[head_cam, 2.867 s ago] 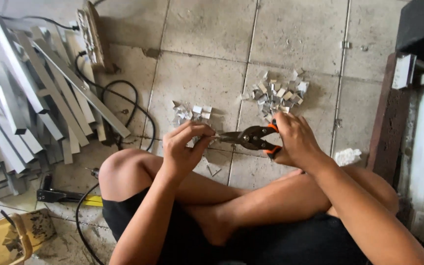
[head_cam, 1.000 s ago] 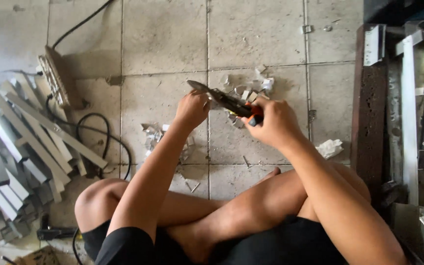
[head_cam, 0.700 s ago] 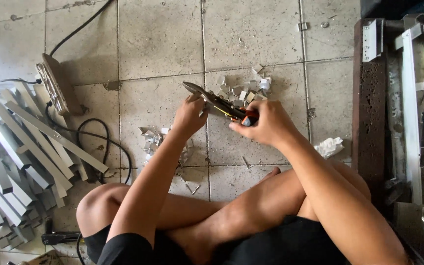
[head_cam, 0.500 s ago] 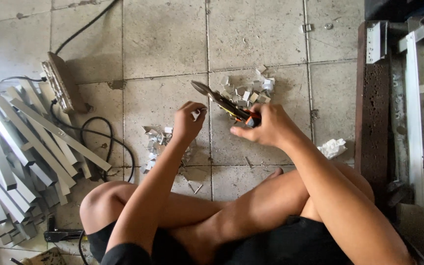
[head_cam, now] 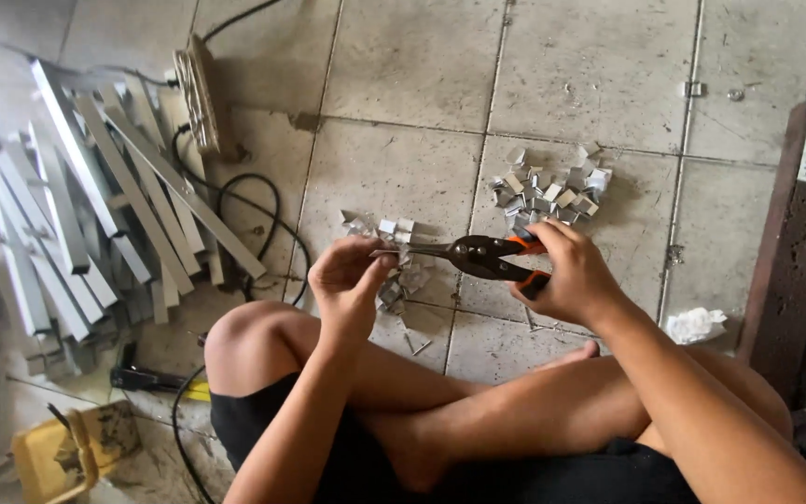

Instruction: Cutting small pieces of metal into smaller fragments using tin snips while sitting on the floor.

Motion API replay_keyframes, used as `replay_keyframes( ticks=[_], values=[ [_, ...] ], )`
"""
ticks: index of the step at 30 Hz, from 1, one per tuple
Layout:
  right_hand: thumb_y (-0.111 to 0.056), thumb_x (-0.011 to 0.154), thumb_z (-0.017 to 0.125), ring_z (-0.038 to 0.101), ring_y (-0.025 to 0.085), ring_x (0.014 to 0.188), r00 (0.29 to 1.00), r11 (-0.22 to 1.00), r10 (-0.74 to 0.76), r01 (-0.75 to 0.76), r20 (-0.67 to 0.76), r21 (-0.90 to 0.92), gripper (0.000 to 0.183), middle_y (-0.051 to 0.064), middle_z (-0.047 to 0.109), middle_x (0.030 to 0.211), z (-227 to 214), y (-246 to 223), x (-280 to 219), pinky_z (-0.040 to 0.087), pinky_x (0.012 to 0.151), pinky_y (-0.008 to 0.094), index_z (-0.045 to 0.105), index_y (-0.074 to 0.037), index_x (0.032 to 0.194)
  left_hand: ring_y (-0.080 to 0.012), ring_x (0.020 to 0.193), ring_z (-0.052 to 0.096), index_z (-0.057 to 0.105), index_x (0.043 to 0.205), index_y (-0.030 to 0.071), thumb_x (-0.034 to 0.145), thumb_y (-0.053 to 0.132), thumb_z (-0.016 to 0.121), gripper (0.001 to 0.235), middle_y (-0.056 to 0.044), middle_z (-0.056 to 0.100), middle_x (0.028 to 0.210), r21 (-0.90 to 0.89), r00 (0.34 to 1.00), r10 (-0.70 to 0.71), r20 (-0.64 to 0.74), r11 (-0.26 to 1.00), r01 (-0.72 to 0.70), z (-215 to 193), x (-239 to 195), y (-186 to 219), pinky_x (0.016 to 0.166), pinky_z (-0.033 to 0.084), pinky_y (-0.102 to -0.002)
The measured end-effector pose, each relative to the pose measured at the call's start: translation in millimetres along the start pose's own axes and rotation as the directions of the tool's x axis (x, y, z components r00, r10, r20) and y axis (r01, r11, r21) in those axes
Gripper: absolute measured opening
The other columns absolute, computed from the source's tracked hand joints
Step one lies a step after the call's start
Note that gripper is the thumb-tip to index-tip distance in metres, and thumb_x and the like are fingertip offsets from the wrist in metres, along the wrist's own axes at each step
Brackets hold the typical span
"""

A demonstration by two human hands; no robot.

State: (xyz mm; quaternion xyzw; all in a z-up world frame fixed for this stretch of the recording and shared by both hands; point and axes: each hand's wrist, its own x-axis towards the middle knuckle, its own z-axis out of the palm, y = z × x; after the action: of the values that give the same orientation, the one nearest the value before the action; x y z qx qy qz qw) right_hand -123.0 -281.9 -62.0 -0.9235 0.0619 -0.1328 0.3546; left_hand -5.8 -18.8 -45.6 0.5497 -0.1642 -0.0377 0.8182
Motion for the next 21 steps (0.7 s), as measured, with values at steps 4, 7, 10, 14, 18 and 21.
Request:
replay_keyframes(
  ticks=[4,7,10,14,18,21],
  values=[
    [-0.021,0.056,0.084,0.068,0.032,0.094,0.995,0.996,-0.076,0.074,-0.057,-0.045,0.059,0.009,0.065,0.096,15,5,-7,0.053,0.09,0.041,0.066,-0.006,0.109,-0.0292,0.081,0.072,0.065,0.094,-0.015,0.078,-0.016,0.08,0.022,-0.025,0.066,0.086,-0.04,0.998,0.045,0.053,0.998,-0.043,-5,-1,-2,0.073,0.063,-0.041],
    [-0.024,0.06,0.085,0.067,0.029,0.1,0.991,0.995,-0.088,0.082,-0.105,-0.065,0.059,0.006,0.066,0.102,19,1,-9,0.051,0.095,0.038,0.065,-0.007,0.113,-0.0278,0.082,0.07,0.067,0.089,-0.01,0.078,-0.013,0.081,0.019,-0.022,0.067,0.083,-0.048,0.994,0.078,0.083,0.996,-0.074,0,1,7,0.075,0.061,-0.038],
    [-0.021,0.061,0.085,0.066,0.033,0.102,0.991,0.995,-0.09,0.086,-0.1,-0.04,0.063,0.011,0.065,0.107,18,-4,-6,0.05,0.098,0.043,0.063,-0.002,0.116,-0.031,0.086,0.073,0.065,0.086,-0.01,0.077,-0.011,0.082,0.019,-0.024,0.069,0.085,-0.06,0.993,0.055,0.1,0.997,-0.05,2,4,12,0.079,0.062,-0.039],
    [-0.016,0.057,0.083,0.065,0.035,0.099,0.986,0.993,-0.102,0.094,-0.13,-0.069,0.065,0.014,0.065,0.106,15,-12,-4,0.05,0.096,0.046,0.063,0.001,0.116,-0.0288,0.083,0.073,0.068,0.083,-0.008,0.077,-0.014,0.081,0.015,-0.023,0.07,0.082,-0.03,0.98,0.106,0.171,0.994,-0.102,1,7,14,0.075,0.061,-0.038],
    [-0.016,0.056,0.081,0.066,0.034,0.096,0.978,0.98,-0.153,0.13,-0.146,-0.153,0.062,0.012,0.064,0.102,12,-16,-5,0.05,0.094,0.045,0.065,-0.001,0.114,-0.0282,0.077,0.074,0.07,0.084,-0.008,0.076,-0.016,0.079,0.014,-0.022,0.071,0.079,0.031,0.964,0.142,0.224,0.988,-0.153,-4,8,21,0.071,0.061,-0.037],
    [-0.018,0.057,0.077,0.065,0.027,0.089,0.968,0.953,-0.175,0.12,-0.182,-0.279,0.052,0.005,0.061,0.092,28,17,-11,0.05,0.087,0.039,0.066,-0.008,0.106,-0.0276,0.072,0.074,0.073,0.082,-0.006,0.076,-0.014,0.081,0.013,-0.021,0.072,0.077,0.093,0.945,0.179,0.275,0.973,-0.211,-4,10,29,0.067,0.062,-0.036]
  ],
)
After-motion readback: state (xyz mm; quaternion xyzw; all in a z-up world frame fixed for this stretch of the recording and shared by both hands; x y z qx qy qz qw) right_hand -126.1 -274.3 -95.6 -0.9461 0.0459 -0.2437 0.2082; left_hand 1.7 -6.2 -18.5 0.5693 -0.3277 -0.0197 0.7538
